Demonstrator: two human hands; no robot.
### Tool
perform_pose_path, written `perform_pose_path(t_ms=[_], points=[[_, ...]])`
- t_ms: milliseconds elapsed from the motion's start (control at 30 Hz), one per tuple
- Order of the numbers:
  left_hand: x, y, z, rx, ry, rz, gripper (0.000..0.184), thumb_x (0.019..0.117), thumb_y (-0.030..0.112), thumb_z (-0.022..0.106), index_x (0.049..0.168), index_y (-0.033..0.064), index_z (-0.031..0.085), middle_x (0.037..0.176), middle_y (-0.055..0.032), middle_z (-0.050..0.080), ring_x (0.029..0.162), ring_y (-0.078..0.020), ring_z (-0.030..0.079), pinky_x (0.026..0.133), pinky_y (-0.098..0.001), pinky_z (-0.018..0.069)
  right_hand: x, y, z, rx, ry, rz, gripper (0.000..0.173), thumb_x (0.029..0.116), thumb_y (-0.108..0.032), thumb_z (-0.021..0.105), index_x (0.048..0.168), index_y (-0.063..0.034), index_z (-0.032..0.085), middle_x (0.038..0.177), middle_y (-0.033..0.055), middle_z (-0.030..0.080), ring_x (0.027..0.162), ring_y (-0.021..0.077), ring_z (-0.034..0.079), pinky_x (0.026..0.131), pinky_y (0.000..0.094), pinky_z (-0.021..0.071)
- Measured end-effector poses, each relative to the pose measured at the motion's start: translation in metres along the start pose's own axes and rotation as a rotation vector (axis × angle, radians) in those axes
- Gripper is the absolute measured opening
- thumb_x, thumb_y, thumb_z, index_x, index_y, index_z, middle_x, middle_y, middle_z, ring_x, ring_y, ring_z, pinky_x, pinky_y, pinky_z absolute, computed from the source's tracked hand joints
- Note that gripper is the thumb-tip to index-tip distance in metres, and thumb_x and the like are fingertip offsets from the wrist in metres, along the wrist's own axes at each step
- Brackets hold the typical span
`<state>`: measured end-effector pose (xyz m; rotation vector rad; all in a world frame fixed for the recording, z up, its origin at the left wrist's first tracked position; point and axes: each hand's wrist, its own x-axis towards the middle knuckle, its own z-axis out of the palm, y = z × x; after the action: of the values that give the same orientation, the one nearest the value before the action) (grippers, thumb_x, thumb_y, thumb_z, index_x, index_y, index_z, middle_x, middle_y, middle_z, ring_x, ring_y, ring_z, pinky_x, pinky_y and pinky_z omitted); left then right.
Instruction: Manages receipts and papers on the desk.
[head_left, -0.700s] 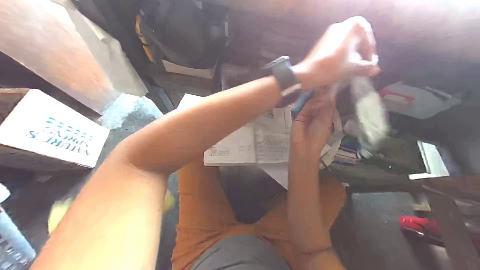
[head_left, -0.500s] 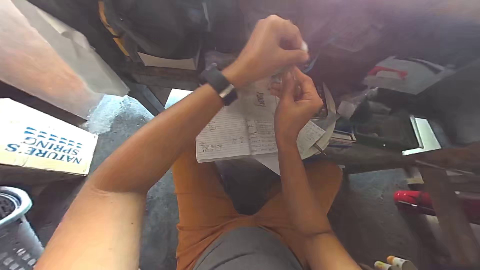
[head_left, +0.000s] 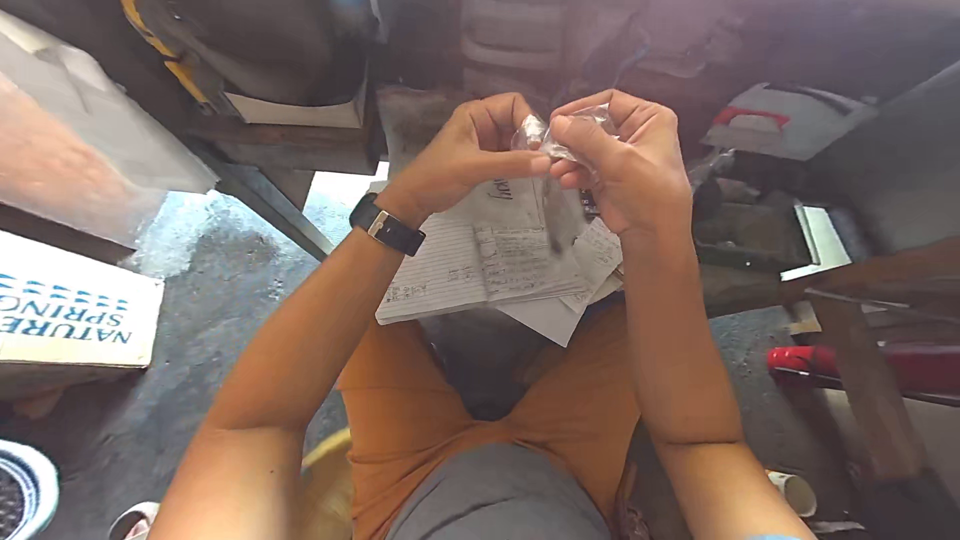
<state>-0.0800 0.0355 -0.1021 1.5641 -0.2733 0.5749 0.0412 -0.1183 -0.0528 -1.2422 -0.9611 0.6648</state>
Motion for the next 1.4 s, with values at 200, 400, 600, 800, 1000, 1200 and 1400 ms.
perform_pose_path(t_ms=[200, 400, 600, 800, 1000, 1200, 1400], points=[[0.004, 0.013, -0.001, 0.120, 0.054, -0.045, 0.009, 0.0977, 0.007, 0.059, 0.095, 0.0153, 0.060, 0.081, 0.0104, 0.067, 0.076, 0.0001, 0.065, 0.072, -0.0196, 0.0562, 0.012, -0.001, -0.038, -0.030, -0.012, -0.196, 0.033, 0.1120, -0.017, 0.035, 0.117, -0.0006, 0.063, 0.086, -0.0038, 0.071, 0.073, 0.0057, 0.070, 0.069, 0.0237, 0.0614], [0.004, 0.026, -0.004, 0.204, -0.014, -0.058, 0.007, 0.0976, 0.006, 0.060, 0.103, 0.0096, 0.059, 0.101, 0.0040, 0.070, 0.093, -0.0033, 0.067, 0.084, -0.0238, 0.0567, 0.011, 0.031, -0.018, -0.204, -0.162, -0.334, 0.019, 0.0935, 0.000, 0.065, 0.111, -0.0002, 0.070, 0.109, 0.0015, 0.071, 0.094, 0.0024, 0.068, 0.084, 0.0216, 0.0584], [0.004, 0.033, -0.001, 0.563, 0.055, -0.010, 0.014, 0.0883, 0.001, 0.072, 0.095, -0.0092, 0.066, 0.094, -0.0137, 0.062, 0.084, -0.0124, 0.062, 0.075, -0.0250, 0.0540, 0.013, 0.029, -0.022, -0.546, -0.234, -0.297, 0.017, 0.0913, -0.004, 0.059, 0.107, 0.0006, 0.065, 0.100, 0.0045, 0.065, 0.085, 0.0044, 0.062, 0.076, 0.0246, 0.0547], [0.002, 0.043, 0.031, 0.625, 0.455, -0.040, 0.007, 0.0895, -0.008, 0.065, 0.096, -0.0104, 0.064, 0.080, -0.0122, 0.065, 0.070, -0.0110, 0.061, 0.068, -0.0277, 0.0539, -0.001, 0.022, 0.000, -0.755, -0.047, -0.602, 0.025, 0.0990, -0.013, 0.054, 0.103, 0.0084, 0.066, 0.103, 0.0224, 0.065, 0.088, 0.0203, 0.066, 0.080, 0.0319, 0.0557], [-0.006, 0.048, 0.041, 0.629, 0.478, 0.034, 0.015, 0.0914, -0.009, 0.062, 0.106, -0.0093, 0.060, 0.081, -0.0109, 0.061, 0.068, -0.0116, 0.057, 0.064, -0.0276, 0.0513, -0.004, 0.004, -0.010, -0.740, -0.167, -0.614, 0.029, 0.1029, -0.018, 0.054, 0.108, 0.0051, 0.070, 0.105, 0.0168, 0.070, 0.090, 0.0149, 0.069, 0.082, 0.0296, 0.0577], [-0.023, 0.061, 0.052, 0.733, 0.392, 0.169, 0.009, 0.0924, -0.004, 0.063, 0.100, -0.0049, 0.059, 0.080, -0.0075, 0.058, 0.064, -0.0059, 0.054, 0.059, -0.0177, 0.0466, 0.009, -0.027, -0.018, -0.620, -0.257, -0.459, 0.015, 0.0959, -0.016, 0.069, 0.101, -0.0043, 0.076, 0.089, 0.0023, 0.073, 0.076, 0.0018, 0.068, 0.072, 0.0204, 0.0578], [-0.010, 0.042, 0.055, 0.802, 0.538, 0.225, 0.010, 0.0872, 0.001, 0.073, 0.094, -0.0029, 0.066, 0.081, -0.0042, 0.069, 0.070, -0.0008, 0.063, 0.066, -0.0167, 0.0538, 0.030, -0.055, -0.018, -0.684, -0.421, -0.175, 0.007, 0.0906, -0.013, 0.073, 0.091, -0.0075, 0.078, 0.078, -0.0003, 0.072, 0.064, 0.0026, 0.063, 0.062, 0.0252, 0.0540]])
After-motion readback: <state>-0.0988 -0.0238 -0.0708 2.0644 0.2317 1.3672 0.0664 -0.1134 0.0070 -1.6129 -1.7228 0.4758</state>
